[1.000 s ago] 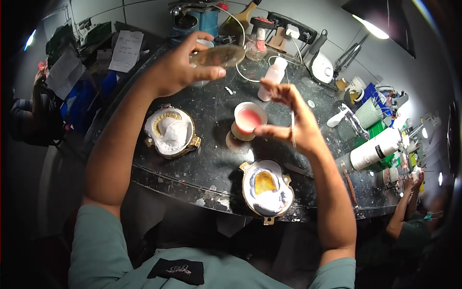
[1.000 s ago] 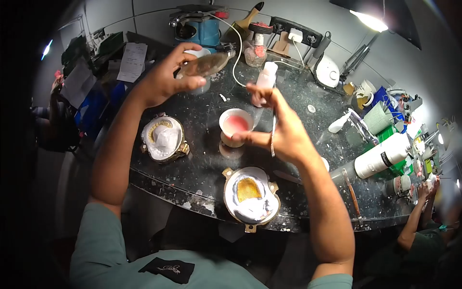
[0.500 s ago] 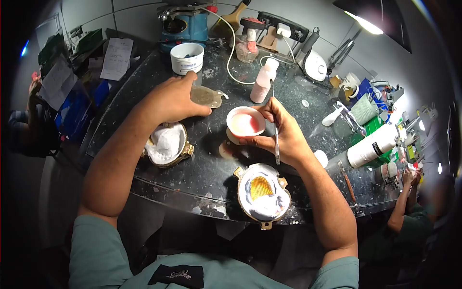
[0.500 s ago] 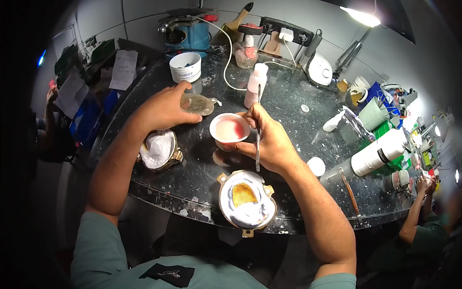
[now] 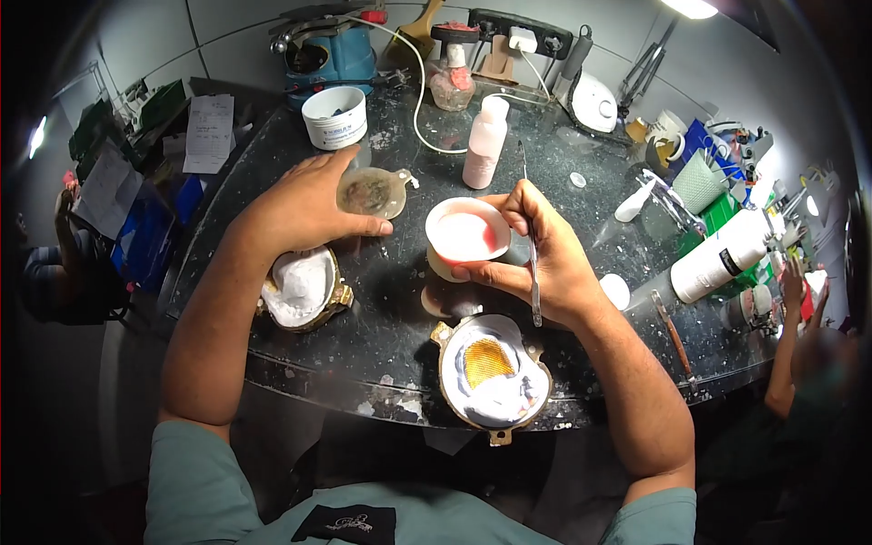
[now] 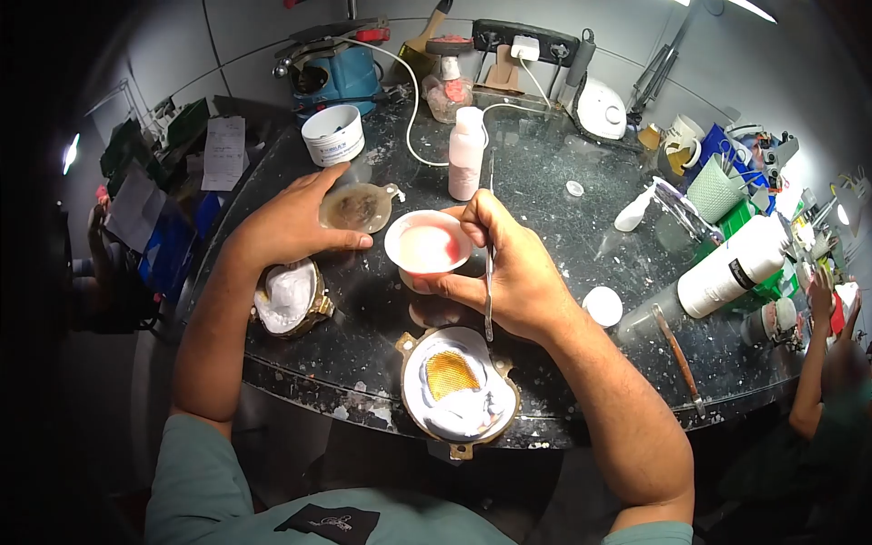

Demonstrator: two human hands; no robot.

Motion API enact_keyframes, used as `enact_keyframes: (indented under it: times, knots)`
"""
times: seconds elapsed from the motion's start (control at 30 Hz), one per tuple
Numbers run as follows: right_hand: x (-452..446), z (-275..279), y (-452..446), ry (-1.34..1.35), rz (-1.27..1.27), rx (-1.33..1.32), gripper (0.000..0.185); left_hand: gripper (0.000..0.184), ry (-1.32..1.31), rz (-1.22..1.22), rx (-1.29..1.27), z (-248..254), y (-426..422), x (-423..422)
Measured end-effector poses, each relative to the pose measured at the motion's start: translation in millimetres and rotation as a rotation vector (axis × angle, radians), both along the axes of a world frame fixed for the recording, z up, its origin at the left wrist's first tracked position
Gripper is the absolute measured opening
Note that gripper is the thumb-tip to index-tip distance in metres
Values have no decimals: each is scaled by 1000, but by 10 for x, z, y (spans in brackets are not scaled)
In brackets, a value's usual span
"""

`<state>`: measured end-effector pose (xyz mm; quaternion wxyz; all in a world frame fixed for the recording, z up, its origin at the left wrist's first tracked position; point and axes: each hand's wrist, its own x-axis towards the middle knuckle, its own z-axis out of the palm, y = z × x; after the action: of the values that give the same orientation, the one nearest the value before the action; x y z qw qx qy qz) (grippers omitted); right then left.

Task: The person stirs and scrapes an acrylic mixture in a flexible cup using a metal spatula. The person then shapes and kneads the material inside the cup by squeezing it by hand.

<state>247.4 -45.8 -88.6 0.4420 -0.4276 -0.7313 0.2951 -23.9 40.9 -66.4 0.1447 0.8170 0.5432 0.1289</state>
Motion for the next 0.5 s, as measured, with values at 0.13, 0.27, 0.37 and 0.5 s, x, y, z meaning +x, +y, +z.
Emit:
enact_keyframes:
  times: [0.13, 0.27, 0.37, 0.5]
  knots:
    - [-3, -54, 5, 93, -96, 100, 50, 102, -174, -299, 231, 244, -222, 84]
    - [-151, -20, -27, 332, -158, 115, 50, 100, -360, -420, 290, 224, -671, 483]
    - [-202, 39, -114, 347, -103, 21, 52, 81, -560, -435, 262, 109, -712, 552]
    - [-155, 112, -99, 615, 39, 21, 49, 69, -750, -416, -12, 34, -651, 570]
